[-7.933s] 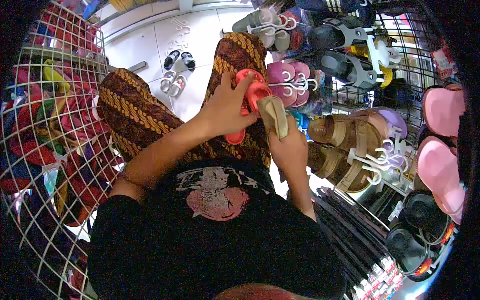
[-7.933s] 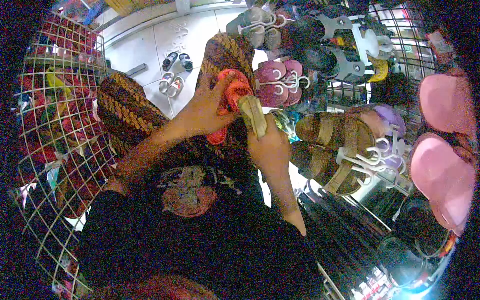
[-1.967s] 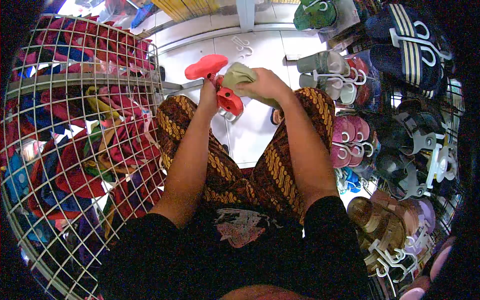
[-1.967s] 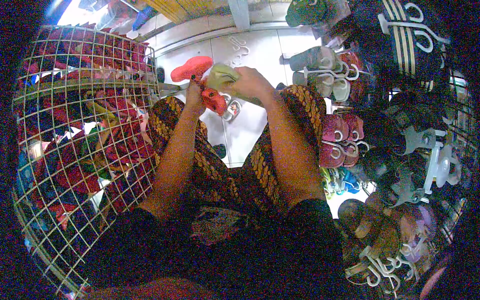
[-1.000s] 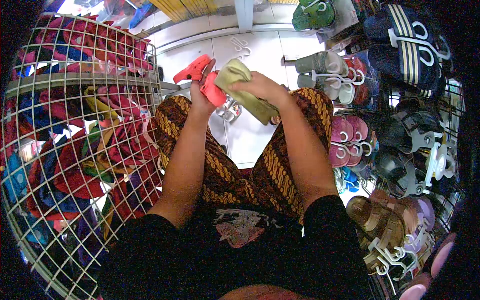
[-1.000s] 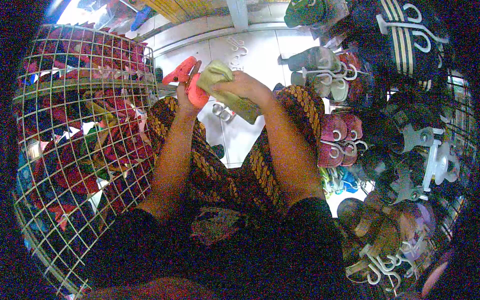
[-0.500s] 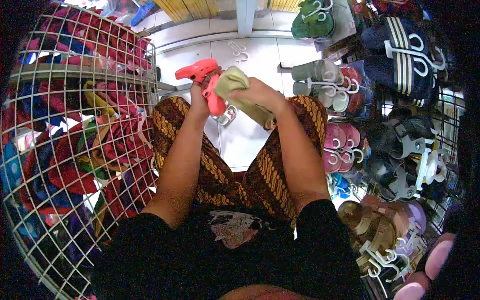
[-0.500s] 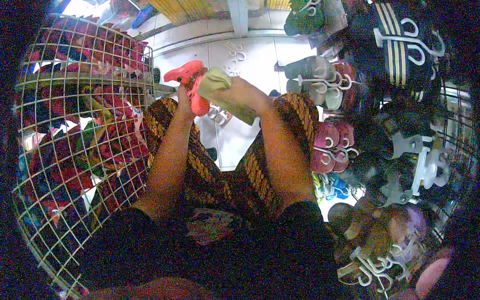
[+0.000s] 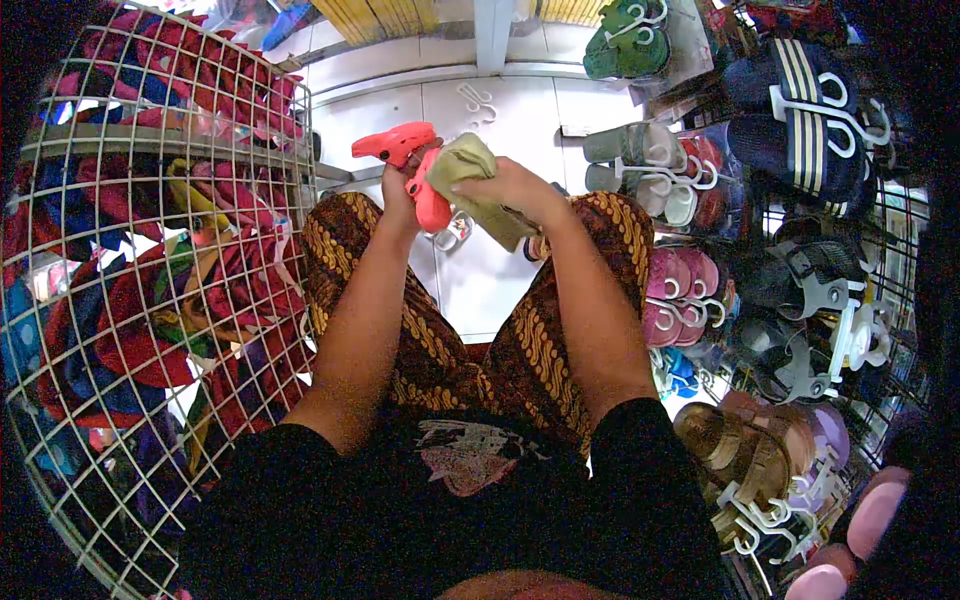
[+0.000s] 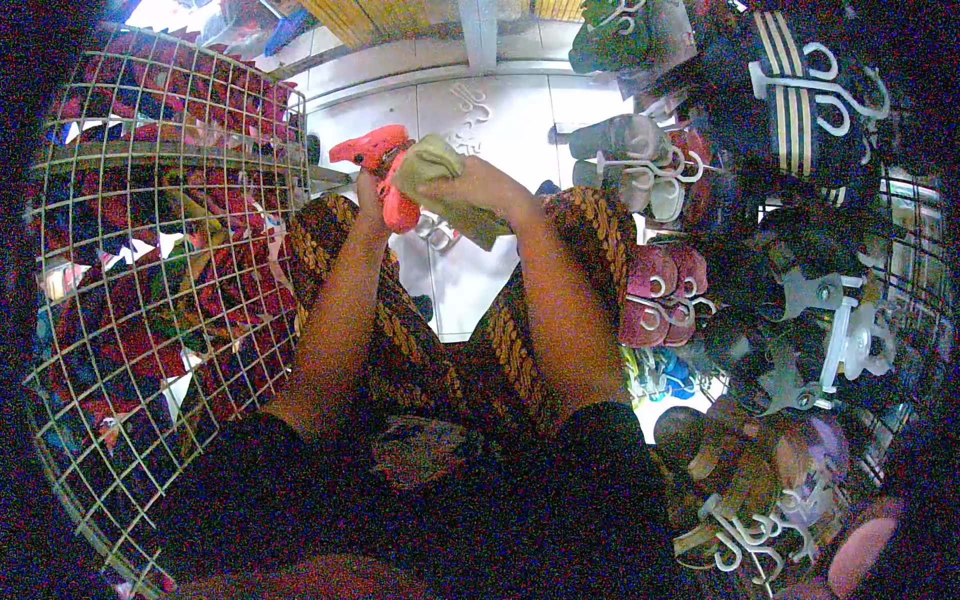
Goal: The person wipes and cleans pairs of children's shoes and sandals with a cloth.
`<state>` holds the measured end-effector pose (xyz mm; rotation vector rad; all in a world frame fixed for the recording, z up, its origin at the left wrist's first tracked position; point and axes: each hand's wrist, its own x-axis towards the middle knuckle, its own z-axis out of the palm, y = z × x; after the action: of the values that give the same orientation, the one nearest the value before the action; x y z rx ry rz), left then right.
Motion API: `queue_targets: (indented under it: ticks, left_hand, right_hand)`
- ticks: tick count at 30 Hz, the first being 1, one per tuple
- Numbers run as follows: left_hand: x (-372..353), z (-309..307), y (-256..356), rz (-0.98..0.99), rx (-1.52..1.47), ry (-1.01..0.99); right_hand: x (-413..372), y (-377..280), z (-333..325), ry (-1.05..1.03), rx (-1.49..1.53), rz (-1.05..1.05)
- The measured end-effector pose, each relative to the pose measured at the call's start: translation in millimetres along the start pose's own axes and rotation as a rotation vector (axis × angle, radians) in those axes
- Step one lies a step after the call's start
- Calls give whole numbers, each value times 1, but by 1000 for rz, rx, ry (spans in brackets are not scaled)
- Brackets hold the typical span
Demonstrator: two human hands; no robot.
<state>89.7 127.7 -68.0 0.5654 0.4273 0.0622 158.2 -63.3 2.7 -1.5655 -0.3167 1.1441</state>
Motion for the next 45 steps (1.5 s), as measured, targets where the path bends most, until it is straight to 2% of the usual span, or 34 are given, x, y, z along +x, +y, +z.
queue_targets:
  ticks: [3,6,8,13,17,18,19,21,23,25,27,28,31,32,35,36,40,43,44,45]
  left_hand:
    - [4,-2,0,-98,-61,36]
    - [0,4,-5,-91,3,3]
    - [8,-17,-12,-131,16,-42]
    - [1,4,-8,-174,33,76]
    - [1,9,-10,-113,-8,135]
    - [0,4,-9,-120,-31,47]
    - [3,0,-10,-93,-43,52]
    - [8,-3,-10,-42,-68,65]
    - [8,-1,-9,-80,-93,100]
    - [6,1,-10,-49,-95,110]
    - [12,-7,-8,-112,-132,3]
    - [14,-13,-8,-142,-151,-49]
    - [13,-10,-12,-163,-92,31]
    - [8,-6,-14,-98,-22,51]
    - [10,-4,-10,-170,-118,-22]
    - [12,-8,-8,-207,-111,-11]
    - [15,-16,-15,-206,-100,9]
    - [9,-9,-16,-191,-147,-37]
    - [6,-7,-10,-186,-148,-139]
    - [9,-11,-13,-181,-116,-116]
  right_hand:
    - [-12,-22,-3,147,-2,19]
    - [0,-3,-1,206,66,-29]
    - [11,12,-4,248,30,-44]
    - [9,6,-3,365,-30,-5]
    - [14,15,0,168,-58,-43]
    - [9,11,4,101,-91,-42]
    - [6,7,6,34,-125,-39]
    - [12,9,5,221,-146,-34]
    - [21,16,-2,449,-234,-86]
    - [21,21,-2,325,-239,-110]
    - [22,24,4,134,-289,-85]
    - [23,24,7,247,-332,-111]
    - [18,6,-2,560,-238,69]
    - [19,11,-6,554,-321,-11]
    - [22,22,6,281,-502,-60]
    - [18,19,11,314,-449,-109]
    - [26,14,-3,555,-263,110]
    - [25,25,2,308,-372,-17]
    - [25,29,10,308,-331,-31]
    - [25,26,9,357,-342,-22]
